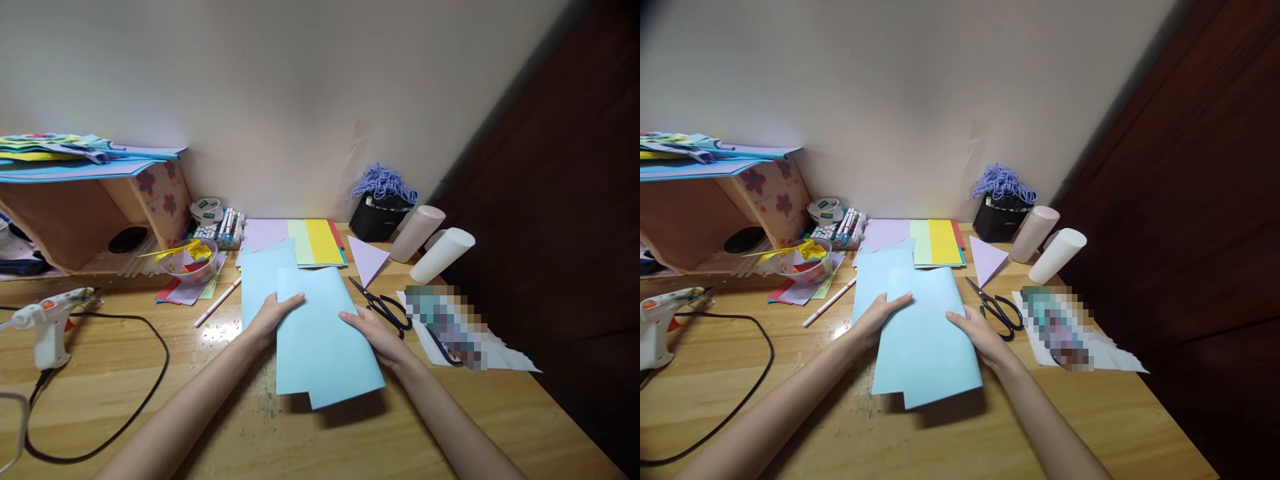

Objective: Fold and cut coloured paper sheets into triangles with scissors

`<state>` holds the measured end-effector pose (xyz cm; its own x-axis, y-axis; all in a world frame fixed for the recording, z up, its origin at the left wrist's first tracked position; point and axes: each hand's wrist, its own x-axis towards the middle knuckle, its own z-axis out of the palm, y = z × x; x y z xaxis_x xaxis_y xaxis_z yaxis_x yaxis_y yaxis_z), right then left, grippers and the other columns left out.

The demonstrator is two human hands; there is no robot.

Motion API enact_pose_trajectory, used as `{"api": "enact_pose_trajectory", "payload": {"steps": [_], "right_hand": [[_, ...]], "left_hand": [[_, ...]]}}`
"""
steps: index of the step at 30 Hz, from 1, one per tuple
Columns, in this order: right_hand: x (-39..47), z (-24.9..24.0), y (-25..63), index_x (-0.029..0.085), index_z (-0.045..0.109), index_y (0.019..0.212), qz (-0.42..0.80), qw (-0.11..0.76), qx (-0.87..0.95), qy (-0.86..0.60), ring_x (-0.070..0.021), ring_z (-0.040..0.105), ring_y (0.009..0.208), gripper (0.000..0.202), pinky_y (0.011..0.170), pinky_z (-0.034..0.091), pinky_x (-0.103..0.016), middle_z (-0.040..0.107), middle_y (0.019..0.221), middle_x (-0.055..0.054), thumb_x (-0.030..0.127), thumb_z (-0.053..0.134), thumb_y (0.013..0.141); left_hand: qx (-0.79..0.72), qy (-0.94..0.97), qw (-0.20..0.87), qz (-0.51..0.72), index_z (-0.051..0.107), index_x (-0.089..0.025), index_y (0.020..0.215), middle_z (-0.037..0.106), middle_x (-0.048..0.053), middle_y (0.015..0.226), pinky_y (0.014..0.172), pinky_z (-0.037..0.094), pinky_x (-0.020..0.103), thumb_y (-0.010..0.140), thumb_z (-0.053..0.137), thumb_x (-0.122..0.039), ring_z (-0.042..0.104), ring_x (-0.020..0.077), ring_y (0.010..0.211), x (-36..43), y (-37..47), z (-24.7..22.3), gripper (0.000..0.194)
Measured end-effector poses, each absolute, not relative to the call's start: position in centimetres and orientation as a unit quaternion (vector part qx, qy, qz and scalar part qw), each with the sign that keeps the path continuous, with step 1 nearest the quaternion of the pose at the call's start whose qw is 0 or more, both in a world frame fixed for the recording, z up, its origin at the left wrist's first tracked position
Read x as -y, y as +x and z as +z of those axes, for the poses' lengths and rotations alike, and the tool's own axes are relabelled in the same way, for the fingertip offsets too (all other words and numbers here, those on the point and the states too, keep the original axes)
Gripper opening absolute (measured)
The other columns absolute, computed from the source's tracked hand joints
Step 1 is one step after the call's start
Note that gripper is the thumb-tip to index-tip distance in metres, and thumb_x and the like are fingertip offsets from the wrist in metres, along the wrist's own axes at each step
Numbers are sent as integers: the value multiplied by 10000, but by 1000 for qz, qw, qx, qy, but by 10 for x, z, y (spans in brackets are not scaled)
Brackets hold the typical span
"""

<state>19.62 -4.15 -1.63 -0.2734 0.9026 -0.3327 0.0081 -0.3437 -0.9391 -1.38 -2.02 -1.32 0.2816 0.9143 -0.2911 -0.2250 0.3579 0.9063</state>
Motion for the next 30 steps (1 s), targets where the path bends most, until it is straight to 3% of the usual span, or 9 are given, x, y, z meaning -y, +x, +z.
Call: {"api": "enact_pose_trajectory", "payload": {"steps": [4,8,11,17,21,24,30], "right_hand": [[38,-32,191,191,503,1084,527,394,482,-579,-242,567,978,454,832,455,-380,600,1088,-86,423,596,706],[40,-26,190,206,535,1089,616,428,422,-510,-229,561,998,401,858,448,-364,615,1066,-73,448,513,771],[41,-20,192,184,543,1075,659,407,425,-467,-227,586,948,380,828,462,-361,630,1022,-80,412,527,771],[41,-27,192,169,321,1258,526,325,519,-589,-214,619,737,596,675,482,-367,651,835,-60,382,544,749],[44,-29,187,205,279,1296,450,334,561,-609,-206,607,805,603,732,465,-368,623,945,-71,392,504,769],[43,-27,185,224,317,1283,442,366,564,-593,-211,591,863,596,768,461,-375,574,1067,-85,425,515,757],[39,-14,192,193,498,1099,600,446,455,-484,-230,575,960,425,824,460,-351,596,1095,-87,411,572,742]], "left_hand": [[-537,422,618,388,553,-119,1025,616,147,1059,797,476,370,518,759,-273,590,280,934,22,-10,-26,568],[-543,374,633,405,522,-134,1040,589,143,1112,783,484,357,634,675,-345,585,262,955,22,-10,-30,482],[-534,358,660,388,515,-127,1025,590,155,1103,749,494,350,677,632,-376,595,262,932,21,-12,-27,443],[-645,473,437,411,416,-123,1115,576,165,1083,858,414,371,673,639,-314,534,272,1027,19,-12,-37,531],[-601,500,461,419,400,-140,1097,576,154,1076,854,415,376,636,670,-305,543,263,1010,22,-6,-42,560],[-563,503,479,448,429,-146,1042,572,135,1085,870,408,362,640,651,-228,545,239,1004,24,-2,-36,467],[-468,519,556,450,470,-139,1062,550,120,1148,901,395,359,643,637,-209,509,239,1060,31,2,-7,457]]}}
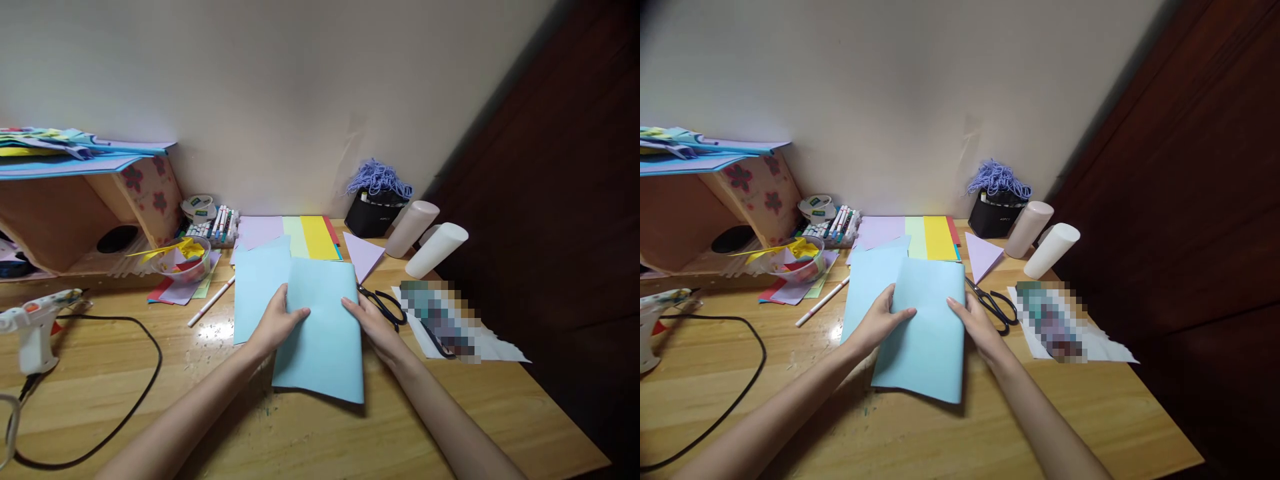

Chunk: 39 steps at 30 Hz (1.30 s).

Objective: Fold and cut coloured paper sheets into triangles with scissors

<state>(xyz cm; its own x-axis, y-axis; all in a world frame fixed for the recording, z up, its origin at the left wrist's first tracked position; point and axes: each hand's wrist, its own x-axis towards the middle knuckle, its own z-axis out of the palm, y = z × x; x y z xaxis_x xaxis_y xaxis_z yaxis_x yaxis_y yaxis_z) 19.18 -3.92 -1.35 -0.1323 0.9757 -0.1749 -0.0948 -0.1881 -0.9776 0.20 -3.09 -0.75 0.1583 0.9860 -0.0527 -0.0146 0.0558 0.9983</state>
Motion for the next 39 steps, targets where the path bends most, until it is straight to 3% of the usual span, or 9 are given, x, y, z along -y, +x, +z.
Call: {"api": "enact_pose_trajectory", "payload": {"steps": [7,17,31,39], "right_hand": [[44,-6,196,158,590,969,632,464,396,-477,-233,627,830,364,743,492,-328,671,941,-71,323,687,660],[42,-14,196,131,638,913,653,443,375,-487,-268,626,858,372,782,486,-371,687,890,-92,325,724,608],[45,-11,193,131,654,895,631,462,373,-500,-282,624,857,418,787,486,-393,680,920,-104,343,755,550],[45,-11,194,128,651,891,625,464,378,-502,-279,625,850,413,788,484,-393,681,914,-102,344,754,554]], "left_hand": [[-434,432,686,392,544,-113,1038,643,115,1001,762,467,356,679,623,-353,585,269,942,43,3,20,439],[-461,497,606,417,548,-116,1065,644,101,1007,788,451,352,756,532,-367,549,270,1008,40,4,7,398],[-471,510,594,406,557,-110,1067,668,98,917,795,438,369,762,511,-347,531,287,1026,43,5,17,389],[-468,507,606,396,539,-104,1091,664,102,919,760,443,366,763,504,-364,588,270,890,44,4,19,420]]}}
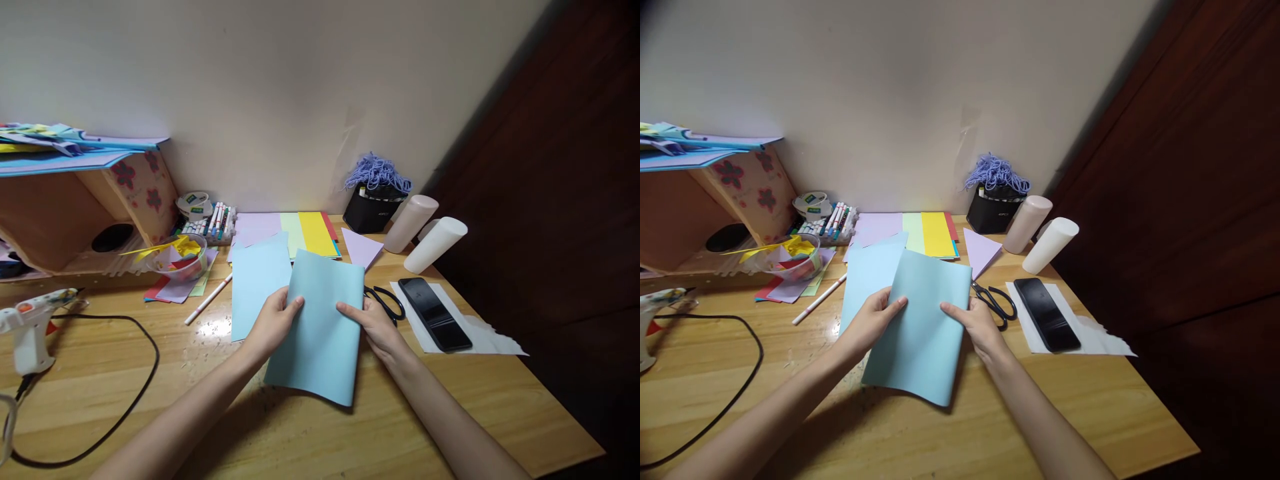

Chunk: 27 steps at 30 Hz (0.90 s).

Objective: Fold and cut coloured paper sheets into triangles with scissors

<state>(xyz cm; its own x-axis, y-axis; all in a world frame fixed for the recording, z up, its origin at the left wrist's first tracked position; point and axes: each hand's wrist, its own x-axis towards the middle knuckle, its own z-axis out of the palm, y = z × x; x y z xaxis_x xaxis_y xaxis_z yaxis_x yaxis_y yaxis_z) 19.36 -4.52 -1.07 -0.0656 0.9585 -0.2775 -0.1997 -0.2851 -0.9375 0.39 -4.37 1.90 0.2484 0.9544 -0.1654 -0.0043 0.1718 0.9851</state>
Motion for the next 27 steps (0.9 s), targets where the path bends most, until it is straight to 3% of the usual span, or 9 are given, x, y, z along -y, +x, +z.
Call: {"api": "enact_pose_trajectory", "payload": {"steps": [20,23,27], "right_hand": [[45,-8,191,136,637,886,613,467,376,-515,-254,631,824,406,733,500,-342,684,904,-92,346,750,556],[43,-9,193,140,629,862,602,473,386,-515,-248,634,800,389,700,502,-333,687,881,-81,350,747,556],[40,-11,196,156,609,828,568,476,440,-506,-223,633,719,324,649,493,-319,687,782,-51,390,695,621]], "left_hand": [[-476,511,598,394,547,-108,1027,659,90,892,738,435,343,757,491,-373,572,263,906,41,4,16,382],[-486,554,550,394,558,-130,962,646,73,864,723,426,322,778,457,-367,566,246,880,38,1,12,317],[-533,653,383,378,536,-180,794,588,27,733,648,381,285,803,413,-335,535,200,718,36,-5,9,198]]}}
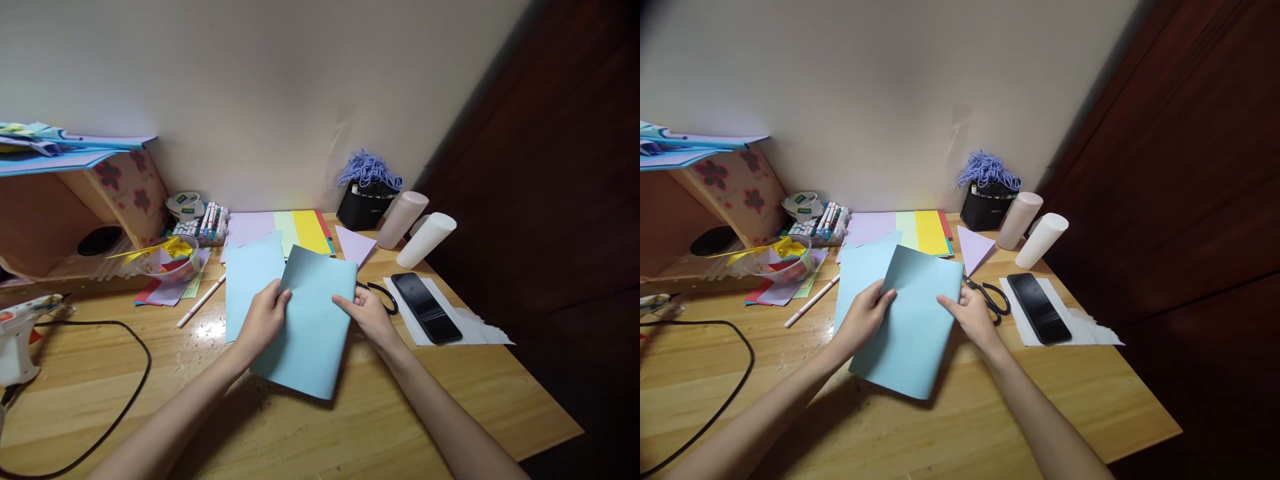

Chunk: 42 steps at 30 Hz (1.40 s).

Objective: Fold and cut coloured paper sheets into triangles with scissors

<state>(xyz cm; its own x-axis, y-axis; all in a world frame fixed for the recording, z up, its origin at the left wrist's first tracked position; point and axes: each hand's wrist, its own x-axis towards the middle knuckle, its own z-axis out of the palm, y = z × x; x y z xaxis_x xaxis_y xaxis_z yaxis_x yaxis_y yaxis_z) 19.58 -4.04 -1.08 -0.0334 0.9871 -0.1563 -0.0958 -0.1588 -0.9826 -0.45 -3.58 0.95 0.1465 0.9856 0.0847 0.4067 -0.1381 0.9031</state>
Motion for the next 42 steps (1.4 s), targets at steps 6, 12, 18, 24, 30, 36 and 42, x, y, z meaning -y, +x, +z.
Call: {"api": "enact_pose_trajectory", "payload": {"steps": [6,12,18,24,30,36,42], "right_hand": [[39,-8,197,189,575,928,524,502,490,-484,-183,618,670,357,636,477,-285,668,749,-15,425,639,667],[38,-5,198,174,570,809,520,476,494,-509,-113,466,334,317,363,367,-227,534,432,50,476,569,710],[37,-4,201,191,567,995,515,516,486,-482,-164,598,619,423,587,461,-266,662,728,-9,422,652,650],[32,-8,209,188,598,724,497,522,460,-518,-117,478,406,310,440,398,-249,569,502,27,495,567,704],[29,-6,215,184,533,627,479,539,470,-509,-92,475,383,273,391,378,-206,538,456,48,429,651,654],[29,-8,216,186,516,584,518,571,409,-488,-83,454,364,313,353,349,-188,515,445,45,461,561,728],[35,-6,203,174,596,748,622,455,445,-456,-138,579,583,299,553,448,-244,631,645,7,468,600,691]], "left_hand": [[-529,679,336,381,490,-196,734,527,7,672,621,348,256,810,394,-321,492,176,665,31,-10,9,175],[-517,642,419,382,500,-176,727,528,0,678,590,364,239,788,420,-349,481,161,647,26,-12,5,201],[-510,647,416,384,500,-173,690,489,-9,626,555,351,229,773,440,-358,449,148,611,26,-12,4,211],[-504,647,435,372,518,-175,723,517,2,658,571,352,233,767,432,-374,453,157,629,28,-11,7,221],[-494,661,430,366,532,-175,727,550,8,696,598,352,234,768,428,-362,472,164,656,26,-12,7,217],[-478,675,437,354,523,-175,725,539,1,697,599,360,232,786,421,-355,479,158,663,26,-12,8,216],[-526,617,443,381,518,-167,677,551,-6,641,563,360,235,753,476,-374,492,153,614,25,-14,9,224]]}}
